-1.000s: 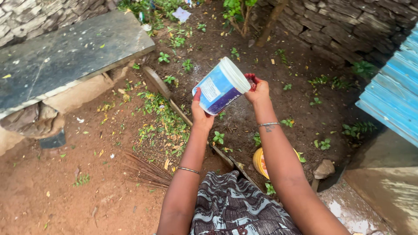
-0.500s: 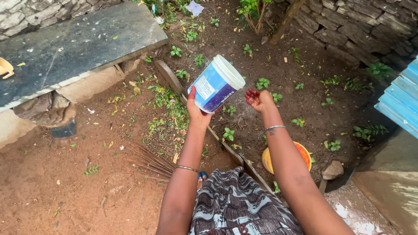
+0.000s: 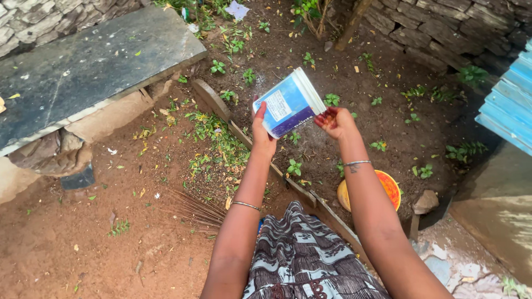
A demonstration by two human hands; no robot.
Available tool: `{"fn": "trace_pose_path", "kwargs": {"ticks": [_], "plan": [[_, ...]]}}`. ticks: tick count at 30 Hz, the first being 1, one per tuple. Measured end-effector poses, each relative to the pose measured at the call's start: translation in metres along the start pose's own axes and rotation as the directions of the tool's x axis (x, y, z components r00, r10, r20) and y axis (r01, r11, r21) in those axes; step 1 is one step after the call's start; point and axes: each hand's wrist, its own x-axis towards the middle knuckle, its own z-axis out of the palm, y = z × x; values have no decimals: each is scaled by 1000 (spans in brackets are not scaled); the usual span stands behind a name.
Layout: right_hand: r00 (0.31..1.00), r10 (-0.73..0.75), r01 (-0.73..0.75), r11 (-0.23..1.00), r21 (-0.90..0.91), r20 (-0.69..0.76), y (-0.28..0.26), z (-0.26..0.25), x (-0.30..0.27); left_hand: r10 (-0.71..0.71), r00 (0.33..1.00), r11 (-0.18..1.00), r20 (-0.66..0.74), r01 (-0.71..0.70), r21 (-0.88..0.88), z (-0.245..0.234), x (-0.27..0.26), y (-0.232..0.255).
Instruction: The person uses a plastic container to pour water onto a red substance in their hand and flicks the resulting liquid onto the soil around small plants.
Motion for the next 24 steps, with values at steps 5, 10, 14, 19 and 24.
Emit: {"fn": "trace_pose_path", "kwargs": {"ticks": [5, 10, 14, 19, 24], "plan": [[999, -32, 26, 978, 205, 28, -14, 23, -14, 33, 997, 997, 75, -38, 65, 6, -2, -1], [993, -80, 23, 851, 524, 87, -17, 16, 10, 51, 993, 990, 103, -63, 123, 13, -5, 4], [989, -106, 35, 840, 541, 101, -10, 11, 14, 40, 995, 980, 93, -57, 190, 20, -9, 9], [993, -117, 97, 842, 531, 5, -5, 12, 20, 44, 991, 978, 126, -69, 199, 22, -7, 14], [992, -116, 72, 853, 516, 54, -1, 7, 25, 33, 991, 977, 126, -59, 204, 20, -7, 16]]}}
